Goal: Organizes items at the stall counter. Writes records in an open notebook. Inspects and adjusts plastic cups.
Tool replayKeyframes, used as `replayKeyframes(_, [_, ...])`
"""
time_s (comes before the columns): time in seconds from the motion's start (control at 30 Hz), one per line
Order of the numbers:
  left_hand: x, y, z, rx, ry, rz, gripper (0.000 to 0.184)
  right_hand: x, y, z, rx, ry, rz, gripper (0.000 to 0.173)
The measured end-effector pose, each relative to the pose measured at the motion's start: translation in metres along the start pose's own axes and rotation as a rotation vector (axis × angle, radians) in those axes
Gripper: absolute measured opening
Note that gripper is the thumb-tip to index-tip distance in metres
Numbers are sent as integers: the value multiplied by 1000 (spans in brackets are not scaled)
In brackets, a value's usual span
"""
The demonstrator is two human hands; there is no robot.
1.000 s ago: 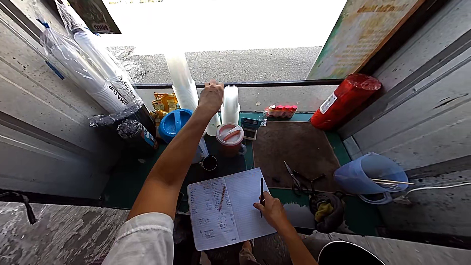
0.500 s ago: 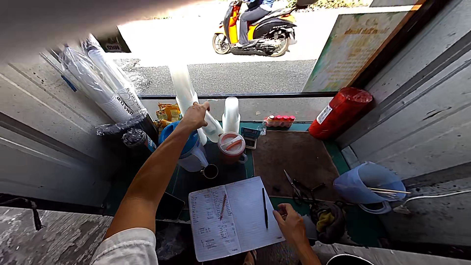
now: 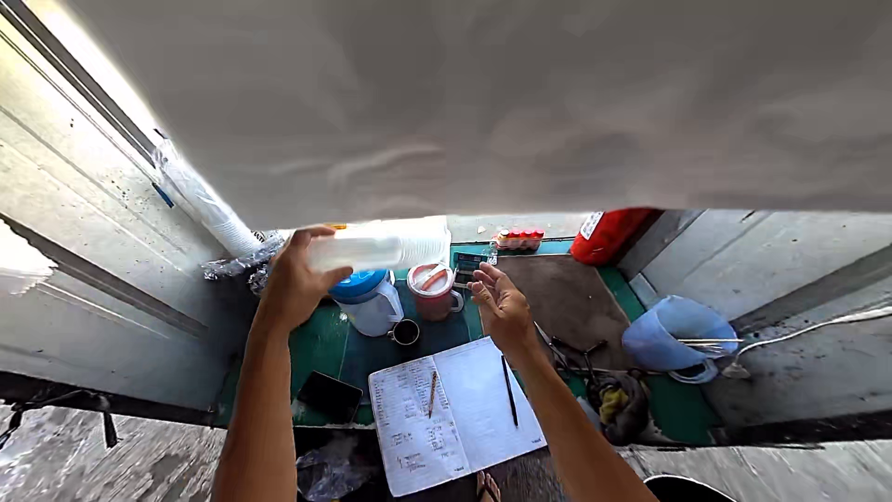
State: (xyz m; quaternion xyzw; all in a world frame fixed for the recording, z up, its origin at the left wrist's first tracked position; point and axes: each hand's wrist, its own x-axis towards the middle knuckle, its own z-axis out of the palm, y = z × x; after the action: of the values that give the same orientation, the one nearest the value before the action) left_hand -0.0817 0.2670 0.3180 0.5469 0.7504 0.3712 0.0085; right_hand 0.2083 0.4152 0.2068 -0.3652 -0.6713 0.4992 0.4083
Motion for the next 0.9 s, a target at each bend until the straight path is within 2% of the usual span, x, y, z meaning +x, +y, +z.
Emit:
replayKeyframes(0.07, [-62,-23,8,-283,21,-43,71,-19,-13,-7,7,-53,-93,47])
replayKeyframes(0.17, [-152,-30,27,-669,65,-161,72,-62,-24,-15,7,-135,-211,31])
replayKeyframes(0.23, [-195,-33,30,-766,50,-213,70,-91,-28,-18,52,-176,-231,21])
replayKeyframes(0.3, [-223,-34,26,-792,28,-230,68,-114,-31,-20,62,-230,-231,21])
replayKeyframes(0.53, [-254,-30,1,-795,22,-223,67,-145,-33,-9,82,-239,-281,14])
replayKeyframes(0.77, [-258,-23,-6,-784,28,-215,68,-149,-47,-14,86,-239,-291,27])
replayKeyframes(0.9, [-256,-18,-8,-764,35,-220,69,-150,-47,-14,60,-228,-330,21])
